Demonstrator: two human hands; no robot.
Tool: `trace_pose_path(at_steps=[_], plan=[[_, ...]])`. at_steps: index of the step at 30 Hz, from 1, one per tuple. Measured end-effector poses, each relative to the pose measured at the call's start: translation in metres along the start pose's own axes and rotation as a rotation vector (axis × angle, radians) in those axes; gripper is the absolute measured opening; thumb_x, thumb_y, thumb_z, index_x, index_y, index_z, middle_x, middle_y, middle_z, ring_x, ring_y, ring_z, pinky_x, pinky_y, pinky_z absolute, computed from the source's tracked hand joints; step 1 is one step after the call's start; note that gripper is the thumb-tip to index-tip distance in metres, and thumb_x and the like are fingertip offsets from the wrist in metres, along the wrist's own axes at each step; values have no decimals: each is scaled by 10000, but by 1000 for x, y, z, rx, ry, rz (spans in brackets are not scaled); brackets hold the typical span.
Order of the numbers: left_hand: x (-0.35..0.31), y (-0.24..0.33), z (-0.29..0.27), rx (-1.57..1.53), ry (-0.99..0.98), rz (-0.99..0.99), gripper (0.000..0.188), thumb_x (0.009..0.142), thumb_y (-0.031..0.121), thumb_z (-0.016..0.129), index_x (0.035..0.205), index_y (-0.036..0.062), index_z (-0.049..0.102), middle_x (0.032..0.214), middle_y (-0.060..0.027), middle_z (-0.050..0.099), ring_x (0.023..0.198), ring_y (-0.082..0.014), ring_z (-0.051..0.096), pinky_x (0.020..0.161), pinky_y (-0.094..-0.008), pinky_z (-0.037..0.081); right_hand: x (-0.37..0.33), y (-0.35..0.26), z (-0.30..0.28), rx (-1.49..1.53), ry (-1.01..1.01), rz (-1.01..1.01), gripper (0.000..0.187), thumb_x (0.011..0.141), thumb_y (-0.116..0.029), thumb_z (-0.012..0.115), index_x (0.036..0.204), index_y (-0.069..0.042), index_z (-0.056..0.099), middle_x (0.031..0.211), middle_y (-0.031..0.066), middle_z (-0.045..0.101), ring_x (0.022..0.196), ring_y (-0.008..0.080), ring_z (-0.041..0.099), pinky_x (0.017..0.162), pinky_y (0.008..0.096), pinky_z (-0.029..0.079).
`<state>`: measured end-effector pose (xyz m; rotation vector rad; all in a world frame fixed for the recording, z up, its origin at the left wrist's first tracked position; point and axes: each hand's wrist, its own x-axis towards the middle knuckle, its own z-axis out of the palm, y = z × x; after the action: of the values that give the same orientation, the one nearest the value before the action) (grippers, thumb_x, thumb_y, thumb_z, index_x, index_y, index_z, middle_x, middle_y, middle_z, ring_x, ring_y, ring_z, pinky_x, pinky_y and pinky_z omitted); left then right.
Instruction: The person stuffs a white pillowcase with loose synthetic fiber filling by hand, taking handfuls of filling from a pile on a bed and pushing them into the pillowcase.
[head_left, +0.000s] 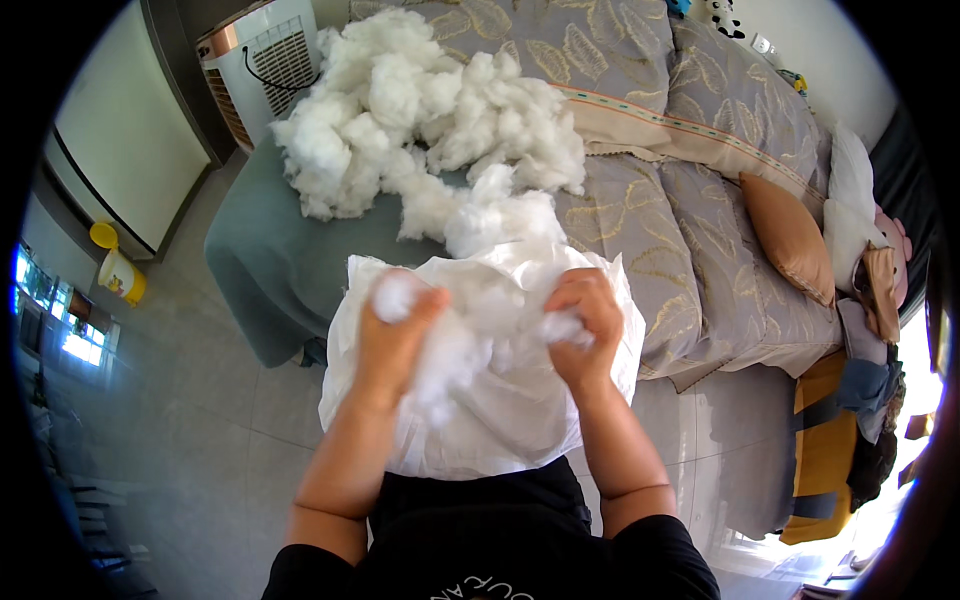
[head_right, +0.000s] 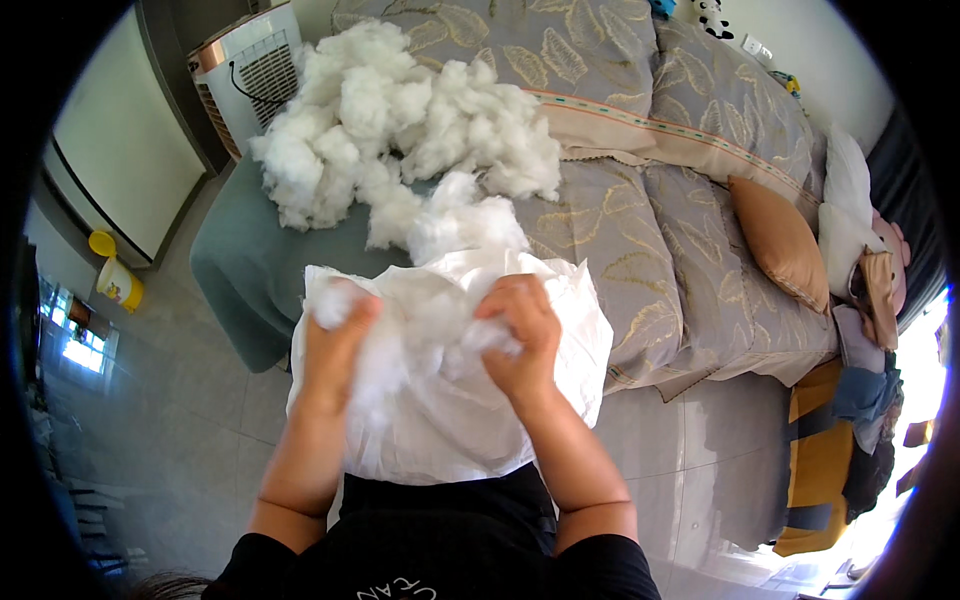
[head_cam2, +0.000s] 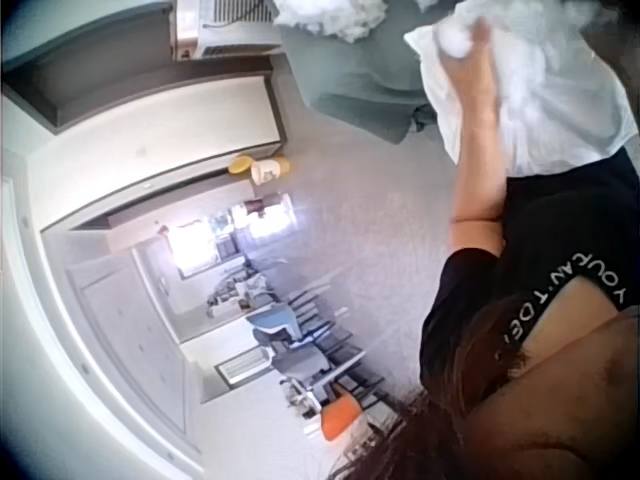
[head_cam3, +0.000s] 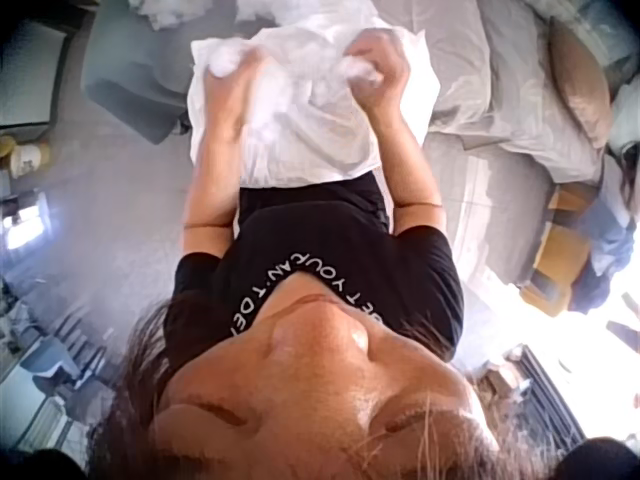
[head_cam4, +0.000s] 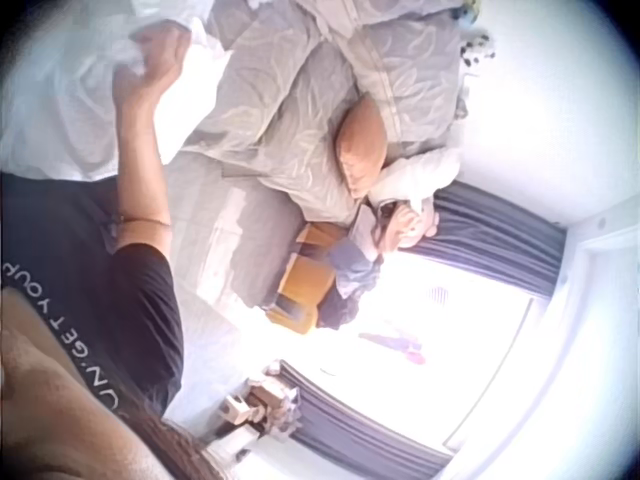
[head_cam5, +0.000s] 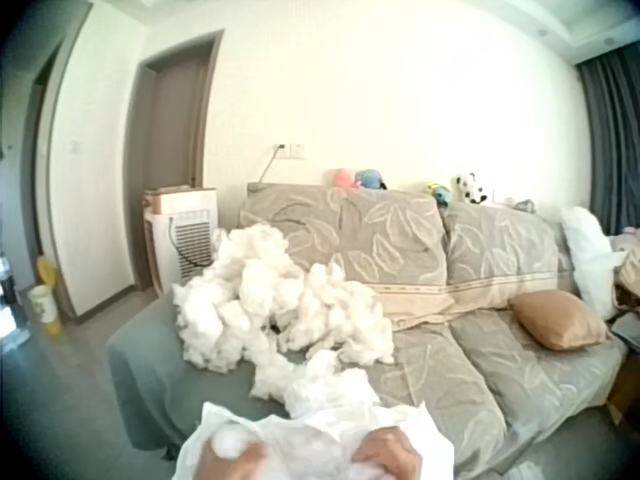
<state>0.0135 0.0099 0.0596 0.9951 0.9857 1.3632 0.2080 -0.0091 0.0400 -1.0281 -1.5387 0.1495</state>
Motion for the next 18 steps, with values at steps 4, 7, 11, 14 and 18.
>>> trace_pose_path(at_steps=[4,7,11,14,18], plan=[[11,4,-17,-45,-85,-53,215,774,160,709,896,58,565,785,0,576,664,-81,541,582,-226,450,-11,12,12,-121,-344,-241,451,485,75,612,911,-63,552,1044,142,482,978,330,481,752,387,423],[9,-11,-11,-6,-200,-148,225,780,140,697,938,54,562,851,-9,578,756,-91,547,658,-236,454,-35,27,33,-562,-746,-420,342,753,-94,516,1088,-27,530,1332,199,361,1217,368,366,999,446,315],[4,-28,-6,-4,-237,-233,354,742,4,612,1076,50,504,939,-51,568,827,-125,555,674,-260,467,-57,50,27,-562,-902,-53,411,827,-100,456,1227,-8,444,1404,215,267,1280,389,284,1040,430,285],[5,-38,-10,31,-222,-287,462,695,-48,532,1141,56,475,970,-73,564,842,-142,562,691,-268,468,-54,49,20,-635,-762,-128,418,791,-34,476,1209,-13,487,1381,198,317,1207,368,404,977,377,384],[9,-43,-3,234,-264,-349,576,672,-34,497,1234,44,399,955,-77,547,770,-132,553,601,-255,455,-34,46,22,-658,-543,-260,372,756,-34,506,1126,-47,551,1159,147,478,1022,305,526,800,353,488]])
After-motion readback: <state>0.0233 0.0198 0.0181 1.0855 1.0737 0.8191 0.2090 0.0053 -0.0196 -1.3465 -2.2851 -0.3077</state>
